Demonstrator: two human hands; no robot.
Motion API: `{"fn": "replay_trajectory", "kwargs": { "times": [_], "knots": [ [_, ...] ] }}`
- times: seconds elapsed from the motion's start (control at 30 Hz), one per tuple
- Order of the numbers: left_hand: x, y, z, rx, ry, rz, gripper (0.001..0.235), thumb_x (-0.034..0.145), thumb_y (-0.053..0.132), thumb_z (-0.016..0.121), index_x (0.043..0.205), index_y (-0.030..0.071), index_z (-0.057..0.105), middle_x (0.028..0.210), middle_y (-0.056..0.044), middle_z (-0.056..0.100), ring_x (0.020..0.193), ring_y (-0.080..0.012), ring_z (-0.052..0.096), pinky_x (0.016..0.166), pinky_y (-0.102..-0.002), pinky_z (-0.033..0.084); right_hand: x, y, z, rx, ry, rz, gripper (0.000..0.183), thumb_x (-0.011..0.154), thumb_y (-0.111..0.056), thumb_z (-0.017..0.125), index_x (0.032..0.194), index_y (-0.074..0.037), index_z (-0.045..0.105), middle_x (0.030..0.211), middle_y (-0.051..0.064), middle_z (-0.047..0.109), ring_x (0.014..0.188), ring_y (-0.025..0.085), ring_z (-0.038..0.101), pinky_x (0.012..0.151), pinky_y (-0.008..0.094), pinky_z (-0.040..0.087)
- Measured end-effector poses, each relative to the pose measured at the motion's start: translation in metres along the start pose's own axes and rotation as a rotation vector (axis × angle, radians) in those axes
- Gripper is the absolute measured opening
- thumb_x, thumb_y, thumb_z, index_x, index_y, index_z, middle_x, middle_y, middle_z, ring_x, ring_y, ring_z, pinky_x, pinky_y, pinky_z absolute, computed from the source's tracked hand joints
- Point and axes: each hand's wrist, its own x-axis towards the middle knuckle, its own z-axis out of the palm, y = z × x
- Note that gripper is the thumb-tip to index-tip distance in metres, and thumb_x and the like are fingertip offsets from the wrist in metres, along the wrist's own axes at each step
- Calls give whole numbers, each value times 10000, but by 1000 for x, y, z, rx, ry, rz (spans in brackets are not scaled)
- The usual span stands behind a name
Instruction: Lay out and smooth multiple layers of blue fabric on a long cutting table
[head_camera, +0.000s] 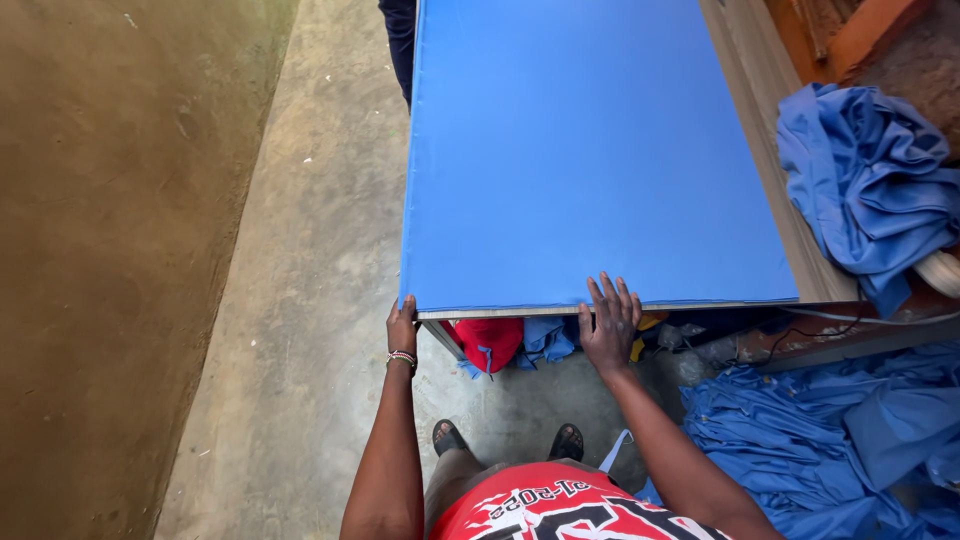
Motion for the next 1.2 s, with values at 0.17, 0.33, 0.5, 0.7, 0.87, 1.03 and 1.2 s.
{"fn": "replay_trajectory", "kwargs": {
  "times": [0.17, 0.33, 0.5, 0.7, 0.87, 1.03, 1.2],
  "knots": [
    [16, -15, -5, -35, -8, 31, 503, 1052, 355, 646, 1491, 126, 560, 1451, -223, 574, 1366, -404, 516, 1160, -560, 391, 1, -2, 0, -12, 6, -14, 445, 1148, -399, 400, 1566, -260, 462, 1652, 20, 366, 1557, 293, 251, 1269, 558, 94],
    [0, -8, 1, -53, -1, 48, 514, 1061, 356, 630, 1501, 108, 541, 1490, -232, 539, 1400, -420, 480, 1183, -550, 373, -3, 3, -1, -43, -10, -31, 459, 1143, -407, 391, 1578, -266, 438, 1661, 15, 345, 1566, 291, 228, 1270, 561, 76],
    [11, -7, 3, -28, -13, 66, 508, 1063, 353, 625, 1495, 100, 543, 1501, -222, 533, 1410, -413, 472, 1190, -538, 383, 1, 7, 6, -83, 15, -46, 457, 1134, -401, 423, 1574, -280, 453, 1654, 9, 367, 1542, 297, 286, 1245, 567, 135],
    [-2, -5, 8, -135, -75, 129, 525, 1069, 267, 584, 1533, 46, 475, 1529, -278, 479, 1461, -424, 391, 1234, -557, 309, -10, 28, 18, -250, 57, -105, 452, 1106, -430, 502, 1520, -260, 562, 1600, 25, 503, 1469, 321, 452, 1220, 558, 243],
    [-4, 25, 1, -3, -191, 184, 581, 1079, 290, 554, 1568, 17, 401, 1562, -310, 415, 1478, -441, 353, 1258, -538, 269, -7, -12, 31, -108, 95, 117, 494, 1096, -332, 538, 1581, -248, 493, 1655, 91, 394, 1508, 416, 322, 1218, 619, 233],
    [17, -20, -16, 94, -314, 49, 647, 1062, 342, 558, 1633, 166, 310, 1613, -223, 392, 1509, -396, 324, 1265, -503, 270, -38, -95, 35, 159, -10, 462, 604, 1181, -341, 375, 1706, -148, 149, 1734, 171, -16, 1564, 456, -57, 1235, 727, 107],
    [33, -30, -7, 273, -465, 63, 740, 1070, 348, 527, 1666, 119, 152, 1688, -259, 182, 1566, -388, 176, 1302, -488, 146, -135, -91, 118, 191, -246, 539, 833, 1059, -437, 534, 1649, 70, 236, 1521, 460, 385, 1420, 591, 386, 1187, 651, 317]
  ]
}}
